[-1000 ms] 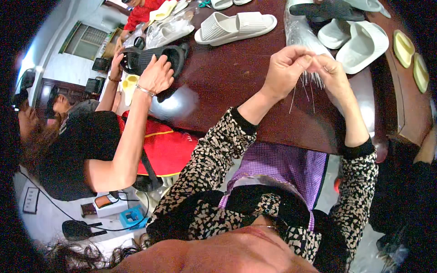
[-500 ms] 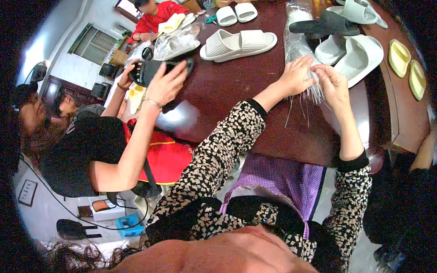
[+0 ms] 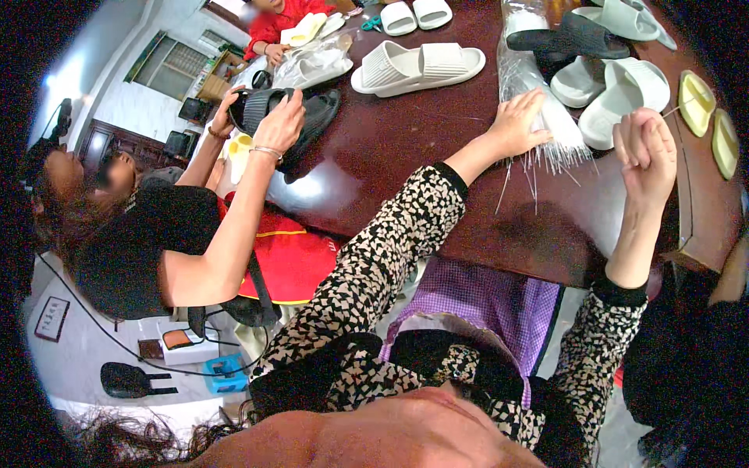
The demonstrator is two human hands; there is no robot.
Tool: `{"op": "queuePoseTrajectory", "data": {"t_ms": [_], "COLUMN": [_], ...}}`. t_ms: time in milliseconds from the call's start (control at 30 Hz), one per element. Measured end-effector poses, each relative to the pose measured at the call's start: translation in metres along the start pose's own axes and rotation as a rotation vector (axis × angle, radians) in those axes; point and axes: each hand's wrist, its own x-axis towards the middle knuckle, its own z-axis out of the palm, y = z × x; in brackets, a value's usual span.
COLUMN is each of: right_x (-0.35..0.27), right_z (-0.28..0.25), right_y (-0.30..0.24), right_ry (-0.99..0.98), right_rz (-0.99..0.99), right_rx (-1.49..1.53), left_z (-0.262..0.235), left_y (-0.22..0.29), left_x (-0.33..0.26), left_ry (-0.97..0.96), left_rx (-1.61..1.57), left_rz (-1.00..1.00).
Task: Trimming loose threads and inspecting slippers in a manufacturing setting.
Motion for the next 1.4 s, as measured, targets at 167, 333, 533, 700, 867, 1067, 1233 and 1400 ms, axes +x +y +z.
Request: {"op": "queuePoseTrajectory", "data": {"t_ms": [167, 333, 533, 700, 867, 1067, 1233, 1400], "right_x": [-0.007, -0.04, -0.044, -0.005, 0.025, 0.008, 0.007, 0.0], "right_z": [-0.003, -0.002, 0.006, 0.014, 0.011, 0.016, 0.025, 0.019], "right_y": [-0.003, -0.027, -0.047, -0.022, 0.038, 0.072, 0.077, 0.078], "right_ry": [-0.022, -0.044, -0.032, 0.128, -0.019, 0.093, 0.165, 0.282], "right_rz": [-0.016, -0.065, -0.156, -0.052, 0.163, 0.382, 0.384, 0.34], "right_rx": [-0.036, -0.204, -0.056, 0.149, 0.394, 0.219, 0.106, -0.02], "left_z": [0.001, 0.0, 0.001, -0.03, -0.085, -0.1, -0.082, -0.057], "left_y": [-0.003, -0.007, -0.013, -0.029, -0.082, -0.087, -0.065, -0.004], "left_x": [0.001, 0.002, 0.0, 0.012, 0.006, -0.001, -0.009, -0.032], "left_ry": [-0.01, -0.081, -0.008, 0.081, 0.452, 0.52, 0.361, 0.254], "left_rx": [0.005, 0.019, 0.009, -0.437, 0.037, 0.322, 0.225, 0.158], "left_rz": [-0.052, -0.106, -0.085, -0.191, -0.243, -0.502, -0.567, -0.397]}}
